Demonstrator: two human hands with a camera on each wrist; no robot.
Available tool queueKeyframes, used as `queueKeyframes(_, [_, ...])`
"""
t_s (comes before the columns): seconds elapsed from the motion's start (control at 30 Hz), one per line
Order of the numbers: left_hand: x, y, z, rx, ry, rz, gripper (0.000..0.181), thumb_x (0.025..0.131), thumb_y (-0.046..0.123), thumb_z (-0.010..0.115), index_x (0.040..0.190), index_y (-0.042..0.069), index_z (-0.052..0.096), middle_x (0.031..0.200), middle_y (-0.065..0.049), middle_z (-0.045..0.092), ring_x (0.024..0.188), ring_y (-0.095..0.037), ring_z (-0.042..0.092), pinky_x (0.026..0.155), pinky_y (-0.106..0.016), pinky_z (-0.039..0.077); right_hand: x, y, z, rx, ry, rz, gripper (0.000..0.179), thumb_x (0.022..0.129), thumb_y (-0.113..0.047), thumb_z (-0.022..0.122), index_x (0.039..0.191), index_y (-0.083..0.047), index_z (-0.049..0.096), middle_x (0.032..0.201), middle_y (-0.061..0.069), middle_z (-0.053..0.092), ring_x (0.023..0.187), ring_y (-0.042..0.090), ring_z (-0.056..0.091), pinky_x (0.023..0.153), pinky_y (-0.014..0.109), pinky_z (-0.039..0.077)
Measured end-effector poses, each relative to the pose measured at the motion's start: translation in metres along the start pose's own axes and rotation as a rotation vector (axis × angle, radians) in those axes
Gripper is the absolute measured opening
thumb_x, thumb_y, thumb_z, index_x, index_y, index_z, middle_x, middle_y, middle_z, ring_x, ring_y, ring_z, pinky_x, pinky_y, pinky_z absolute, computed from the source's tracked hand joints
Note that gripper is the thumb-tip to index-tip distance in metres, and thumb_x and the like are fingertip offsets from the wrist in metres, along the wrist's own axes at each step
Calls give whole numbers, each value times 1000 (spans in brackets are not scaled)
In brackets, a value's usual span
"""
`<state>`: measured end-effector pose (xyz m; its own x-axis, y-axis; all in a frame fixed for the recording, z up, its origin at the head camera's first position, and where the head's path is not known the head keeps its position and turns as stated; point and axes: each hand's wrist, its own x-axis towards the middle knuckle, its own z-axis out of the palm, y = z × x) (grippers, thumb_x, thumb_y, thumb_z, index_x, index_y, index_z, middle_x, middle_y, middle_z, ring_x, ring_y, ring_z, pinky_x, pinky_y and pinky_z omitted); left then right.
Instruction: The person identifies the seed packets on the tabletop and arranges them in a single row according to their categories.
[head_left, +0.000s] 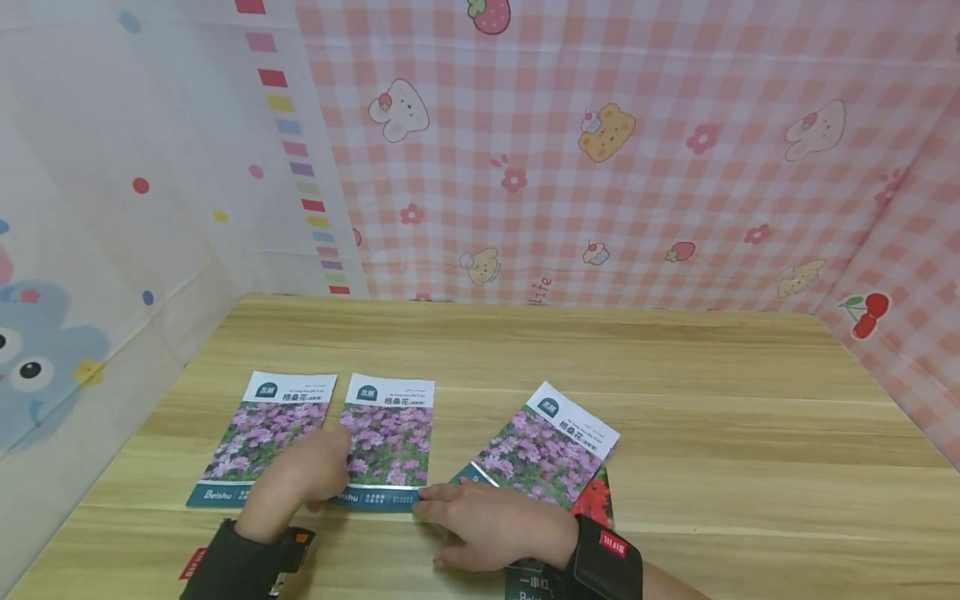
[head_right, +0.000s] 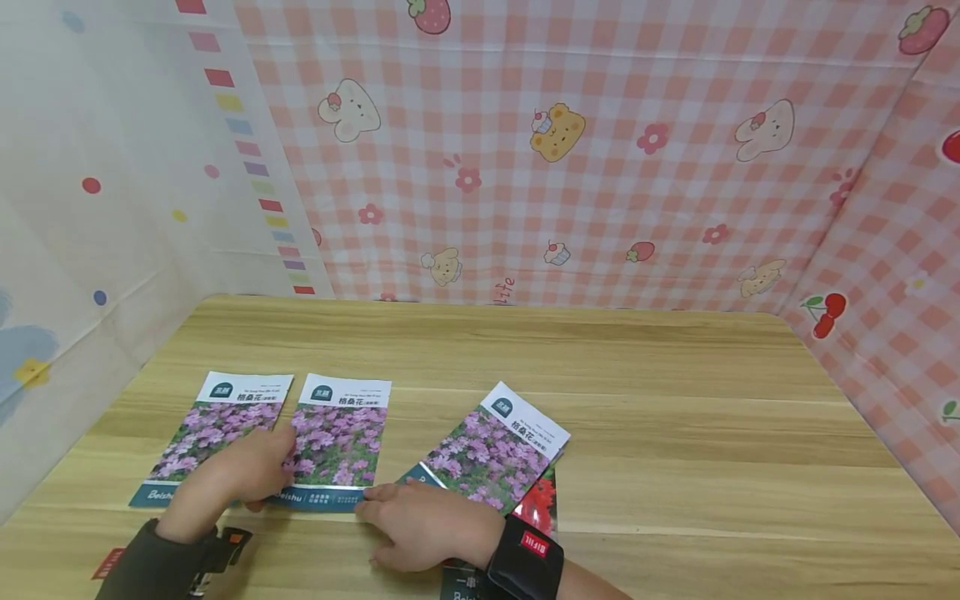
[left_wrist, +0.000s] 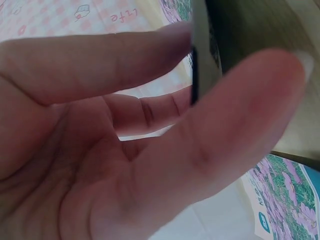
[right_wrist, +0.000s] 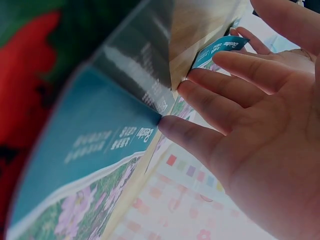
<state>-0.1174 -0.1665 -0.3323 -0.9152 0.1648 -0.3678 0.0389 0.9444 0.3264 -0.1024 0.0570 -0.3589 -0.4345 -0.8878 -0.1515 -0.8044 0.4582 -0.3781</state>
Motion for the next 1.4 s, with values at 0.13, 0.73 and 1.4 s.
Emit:
queueKeyframes(0.13, [-1, 0, 0, 7, 7, 0, 17, 77, -9, 52, 94, -7, 51, 74, -17, 52, 40, -15, 50, 34, -21, 41, 1, 0, 0, 0, 4, -2, 51, 88, -32, 57, 131, -8, 44, 138, 10, 43, 126, 16, 35, 103, 38, 35])
queueKeyframes(0.73, [-3, 6, -2, 183, 90, 10, 28, 74, 8, 65, 98, -5, 57, 77, -16, 59, 63, -24, 53, 54, -40, 51, 3, 3, 1, 5, 18, -13, 49, 87, -33, 57, 129, -9, 47, 137, 9, 44, 125, 16, 37, 102, 40, 36])
queueKeyframes(1.4, [3, 12, 12, 120, -17, 163, 44, 84, 8, 58, 123, -9, 46, 118, -33, 51, 107, -46, 47, 91, -59, 40, 5, 0, 0, -8, 38, -24, 45, 87, -32, 57, 126, -11, 50, 136, 9, 45, 124, 17, 38, 101, 42, 38])
